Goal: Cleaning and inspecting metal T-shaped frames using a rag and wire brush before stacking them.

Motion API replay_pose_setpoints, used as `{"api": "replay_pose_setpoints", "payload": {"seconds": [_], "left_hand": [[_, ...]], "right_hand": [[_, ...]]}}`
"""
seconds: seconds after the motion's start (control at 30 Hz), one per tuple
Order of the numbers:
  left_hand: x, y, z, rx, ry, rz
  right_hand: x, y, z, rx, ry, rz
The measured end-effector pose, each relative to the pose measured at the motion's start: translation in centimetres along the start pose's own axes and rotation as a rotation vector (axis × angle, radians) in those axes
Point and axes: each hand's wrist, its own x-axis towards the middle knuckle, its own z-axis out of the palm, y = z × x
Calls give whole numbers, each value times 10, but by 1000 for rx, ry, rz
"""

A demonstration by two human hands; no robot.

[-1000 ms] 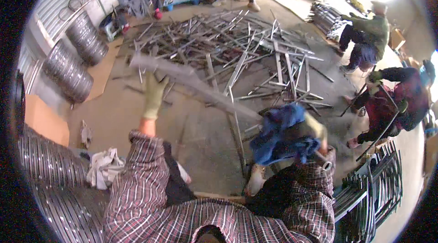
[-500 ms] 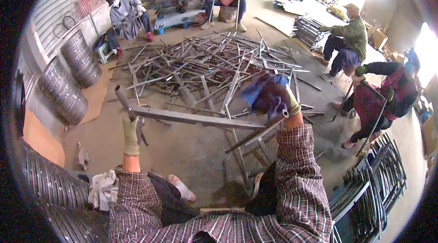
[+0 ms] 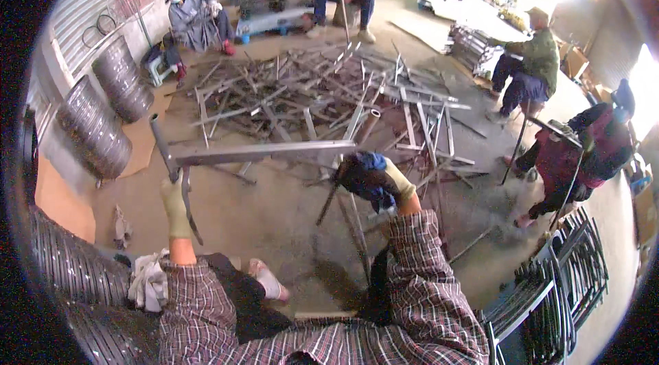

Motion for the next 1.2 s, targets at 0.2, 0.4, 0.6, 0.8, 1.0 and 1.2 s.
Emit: {"api": "replay_pose_setpoints", "payload": {"seconds": [0.2, 0.4, 0.6, 0.8, 1.0, 1.2], "left_hand": [[-15, 17, 52, 317, -229, 253], [-19, 21, 44, 375, -137, 170], [-14, 13, 49, 403, -100, 162], [-14, 39, 76, 549, -148, 219], [-36, 36, 107, 415, -176, 281], [-37, 44, 93, 530, -130, 246]], "right_hand": [[26, 38, 6, 123, 156, 420], [26, 48, 35, 131, 272, 254], [25, 44, 39, 55, 358, 285], [35, 67, 9, 142, 397, 344], [23, 101, -9, -435, 541, 153], [21, 59, 25, -219, 489, 366]]}}
